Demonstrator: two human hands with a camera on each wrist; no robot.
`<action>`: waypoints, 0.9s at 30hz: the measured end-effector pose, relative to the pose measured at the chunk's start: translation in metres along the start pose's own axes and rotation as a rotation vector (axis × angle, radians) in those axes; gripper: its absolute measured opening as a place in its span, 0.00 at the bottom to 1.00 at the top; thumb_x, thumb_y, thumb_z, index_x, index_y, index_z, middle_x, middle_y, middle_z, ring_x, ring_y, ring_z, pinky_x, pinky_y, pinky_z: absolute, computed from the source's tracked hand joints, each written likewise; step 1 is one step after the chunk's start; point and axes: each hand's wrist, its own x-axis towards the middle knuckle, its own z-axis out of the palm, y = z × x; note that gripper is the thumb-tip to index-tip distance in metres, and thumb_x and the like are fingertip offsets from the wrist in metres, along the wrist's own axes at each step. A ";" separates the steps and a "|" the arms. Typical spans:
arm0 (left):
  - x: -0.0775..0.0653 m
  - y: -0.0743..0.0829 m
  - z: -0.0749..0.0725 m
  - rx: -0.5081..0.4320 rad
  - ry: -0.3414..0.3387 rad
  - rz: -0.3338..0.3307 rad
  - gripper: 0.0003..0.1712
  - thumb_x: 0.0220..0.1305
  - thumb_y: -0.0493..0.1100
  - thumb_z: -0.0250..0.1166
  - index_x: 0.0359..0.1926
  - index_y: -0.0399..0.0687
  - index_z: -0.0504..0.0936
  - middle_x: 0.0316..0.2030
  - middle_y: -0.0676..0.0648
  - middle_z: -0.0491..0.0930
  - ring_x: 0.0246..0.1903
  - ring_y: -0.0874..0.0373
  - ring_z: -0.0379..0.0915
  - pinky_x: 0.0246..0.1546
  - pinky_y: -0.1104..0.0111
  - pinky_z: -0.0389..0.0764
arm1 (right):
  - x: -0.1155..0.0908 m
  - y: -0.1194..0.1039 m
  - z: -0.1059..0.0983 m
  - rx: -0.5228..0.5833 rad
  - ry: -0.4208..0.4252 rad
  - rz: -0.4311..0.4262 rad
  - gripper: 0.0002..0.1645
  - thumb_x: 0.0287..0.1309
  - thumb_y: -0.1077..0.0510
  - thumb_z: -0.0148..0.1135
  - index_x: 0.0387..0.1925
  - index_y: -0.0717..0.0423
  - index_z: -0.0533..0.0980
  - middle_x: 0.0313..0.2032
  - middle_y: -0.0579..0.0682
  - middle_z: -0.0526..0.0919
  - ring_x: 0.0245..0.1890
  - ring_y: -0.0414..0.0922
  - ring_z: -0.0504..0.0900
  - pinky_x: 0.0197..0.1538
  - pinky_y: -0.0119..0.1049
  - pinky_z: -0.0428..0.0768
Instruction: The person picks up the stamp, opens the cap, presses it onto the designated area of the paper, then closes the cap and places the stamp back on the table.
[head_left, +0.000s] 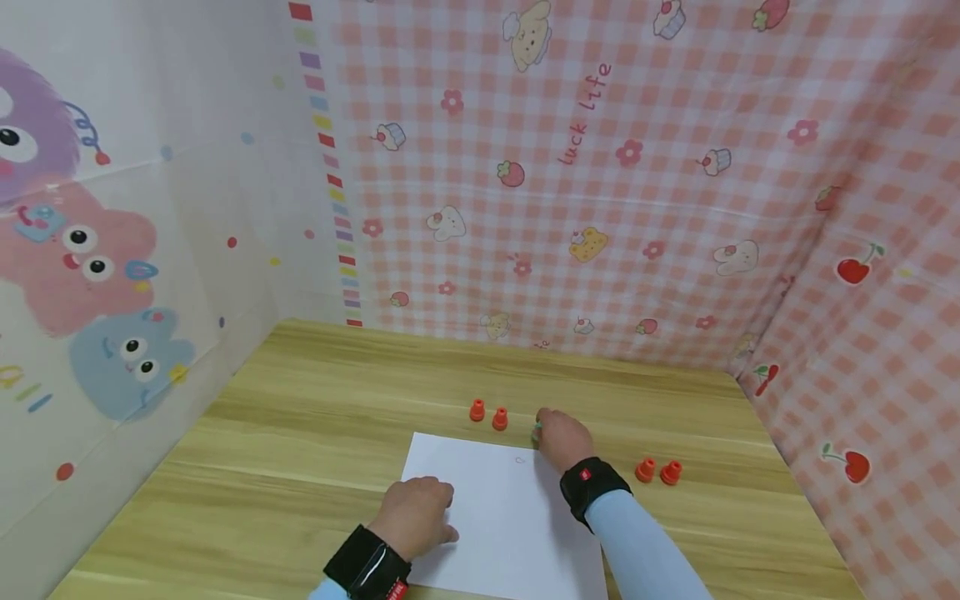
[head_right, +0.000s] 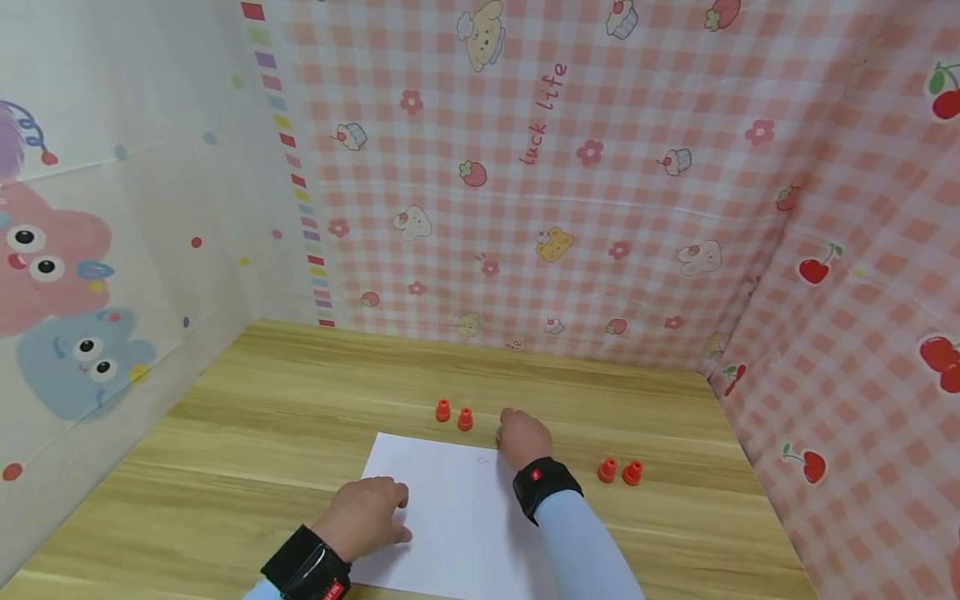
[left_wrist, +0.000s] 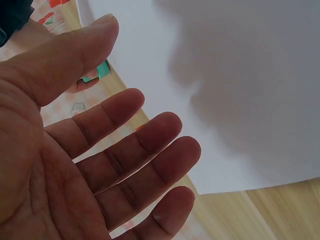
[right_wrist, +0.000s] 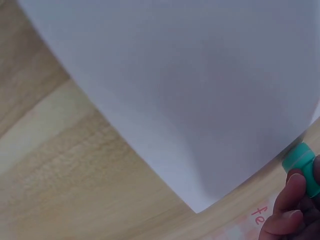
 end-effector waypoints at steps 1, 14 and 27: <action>0.000 0.001 0.001 0.000 -0.001 0.002 0.19 0.39 0.52 0.77 0.29 0.46 0.83 0.23 0.49 0.80 0.24 0.55 0.74 0.25 0.59 0.75 | -0.001 0.001 0.000 -0.001 0.006 -0.002 0.07 0.58 0.60 0.64 0.33 0.61 0.76 0.24 0.53 0.81 0.23 0.45 0.76 0.30 0.43 0.80; 0.006 0.009 0.005 -0.030 0.003 0.038 0.18 0.43 0.53 0.75 0.28 0.46 0.82 0.22 0.50 0.80 0.23 0.55 0.72 0.25 0.60 0.74 | -0.012 0.005 -0.013 0.061 0.034 0.063 0.10 0.57 0.59 0.65 0.37 0.62 0.78 0.28 0.54 0.85 0.26 0.47 0.80 0.34 0.45 0.82; 0.014 0.015 0.009 -0.028 0.013 0.068 0.18 0.44 0.54 0.74 0.28 0.47 0.82 0.22 0.50 0.79 0.23 0.56 0.72 0.24 0.61 0.74 | -0.033 0.003 -0.026 0.098 0.124 0.067 0.09 0.56 0.59 0.66 0.36 0.62 0.77 0.29 0.55 0.86 0.27 0.47 0.82 0.33 0.45 0.82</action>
